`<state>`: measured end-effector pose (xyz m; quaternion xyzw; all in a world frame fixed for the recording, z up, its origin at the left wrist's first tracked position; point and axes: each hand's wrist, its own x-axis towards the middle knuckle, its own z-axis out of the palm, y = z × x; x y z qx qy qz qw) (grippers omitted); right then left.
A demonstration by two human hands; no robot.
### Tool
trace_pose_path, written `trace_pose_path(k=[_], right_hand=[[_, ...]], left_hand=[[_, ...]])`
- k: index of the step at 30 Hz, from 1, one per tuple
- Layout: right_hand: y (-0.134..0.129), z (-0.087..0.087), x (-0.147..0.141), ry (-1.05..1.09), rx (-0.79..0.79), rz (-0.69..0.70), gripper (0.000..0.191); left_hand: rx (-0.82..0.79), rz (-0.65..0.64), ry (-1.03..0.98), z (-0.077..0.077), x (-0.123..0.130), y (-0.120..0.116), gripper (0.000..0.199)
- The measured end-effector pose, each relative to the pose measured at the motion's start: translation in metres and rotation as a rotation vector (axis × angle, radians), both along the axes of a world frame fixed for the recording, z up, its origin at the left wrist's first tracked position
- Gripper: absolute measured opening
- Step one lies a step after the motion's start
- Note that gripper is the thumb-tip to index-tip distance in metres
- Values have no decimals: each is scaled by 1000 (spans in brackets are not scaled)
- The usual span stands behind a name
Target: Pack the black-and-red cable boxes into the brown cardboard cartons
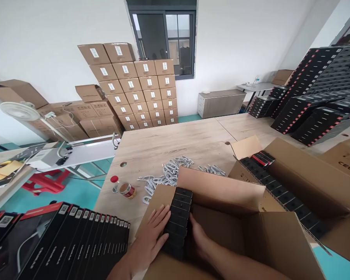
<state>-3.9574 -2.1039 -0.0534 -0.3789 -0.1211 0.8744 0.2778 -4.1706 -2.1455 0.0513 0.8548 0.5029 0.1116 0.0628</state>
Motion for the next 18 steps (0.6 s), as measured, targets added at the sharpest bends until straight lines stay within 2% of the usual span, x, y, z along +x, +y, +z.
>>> trace_pose_path(k=[6,12,15,18], right_hand=[[5,21,10,35,-72,88,67],[-6,49,-14,109,-263,113,99],[-9,56,-15,150,-229,104,96],[-8,51,3,162,-158,144,88]], left_hand=[[-80,19,-43,-2,-3,1,66],[-13,-28,-26,-8,-10,7,67],[59,-76,-45,-14,-13,13,65],[96,-82,-53,-18,-14,15,60]])
